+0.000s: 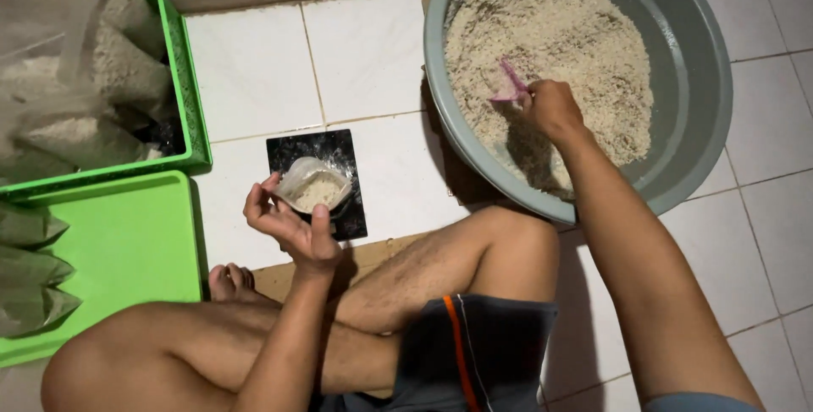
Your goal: Manually filling small plastic bags with granular material from a basin, weighing them on a digital scale, and placing them into trays.
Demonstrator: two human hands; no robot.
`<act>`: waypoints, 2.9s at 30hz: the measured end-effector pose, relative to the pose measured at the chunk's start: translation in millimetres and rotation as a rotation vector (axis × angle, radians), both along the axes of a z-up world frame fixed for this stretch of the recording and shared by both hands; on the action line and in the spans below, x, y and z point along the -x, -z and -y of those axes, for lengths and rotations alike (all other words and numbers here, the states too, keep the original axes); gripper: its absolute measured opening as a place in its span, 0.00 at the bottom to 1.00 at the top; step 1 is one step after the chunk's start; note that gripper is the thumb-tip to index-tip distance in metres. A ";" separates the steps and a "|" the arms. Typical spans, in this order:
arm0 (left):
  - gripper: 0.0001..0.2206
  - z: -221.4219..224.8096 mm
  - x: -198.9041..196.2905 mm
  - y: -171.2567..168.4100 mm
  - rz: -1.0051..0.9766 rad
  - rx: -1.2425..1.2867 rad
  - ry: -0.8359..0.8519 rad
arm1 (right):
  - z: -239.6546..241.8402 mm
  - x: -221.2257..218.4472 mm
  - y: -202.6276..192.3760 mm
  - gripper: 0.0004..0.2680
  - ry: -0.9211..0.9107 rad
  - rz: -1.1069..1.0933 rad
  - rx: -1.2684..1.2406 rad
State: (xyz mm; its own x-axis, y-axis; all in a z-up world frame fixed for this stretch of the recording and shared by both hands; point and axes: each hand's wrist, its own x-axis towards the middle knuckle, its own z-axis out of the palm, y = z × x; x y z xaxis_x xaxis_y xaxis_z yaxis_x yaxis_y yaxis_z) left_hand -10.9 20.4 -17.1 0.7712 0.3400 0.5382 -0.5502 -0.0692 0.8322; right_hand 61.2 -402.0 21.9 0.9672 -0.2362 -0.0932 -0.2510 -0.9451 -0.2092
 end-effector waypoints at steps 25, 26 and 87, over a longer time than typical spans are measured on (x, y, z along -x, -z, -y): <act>0.24 -0.2 16.8 -39.6 -0.129 0.026 -0.123 | -28.2 63.3 -140.7 0.08 -0.054 0.153 -0.216; 0.23 1.7 17.5 -48.6 -0.122 0.049 -0.113 | -51.1 70.2 -159.4 0.09 -0.045 0.141 -0.260; 0.23 -26.9 -5.1 -26.5 -0.275 0.257 -0.024 | 25.2 15.0 9.6 0.08 0.143 -0.030 0.307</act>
State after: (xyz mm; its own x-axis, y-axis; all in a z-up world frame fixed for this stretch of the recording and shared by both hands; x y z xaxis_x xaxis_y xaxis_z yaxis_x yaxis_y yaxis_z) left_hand -5.8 47.3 9.4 0.8653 0.4568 0.2065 -0.3043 0.1513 0.9405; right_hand 46.2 -427.2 12.3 0.9201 -0.3908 -0.0247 -0.3874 -0.9176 0.0888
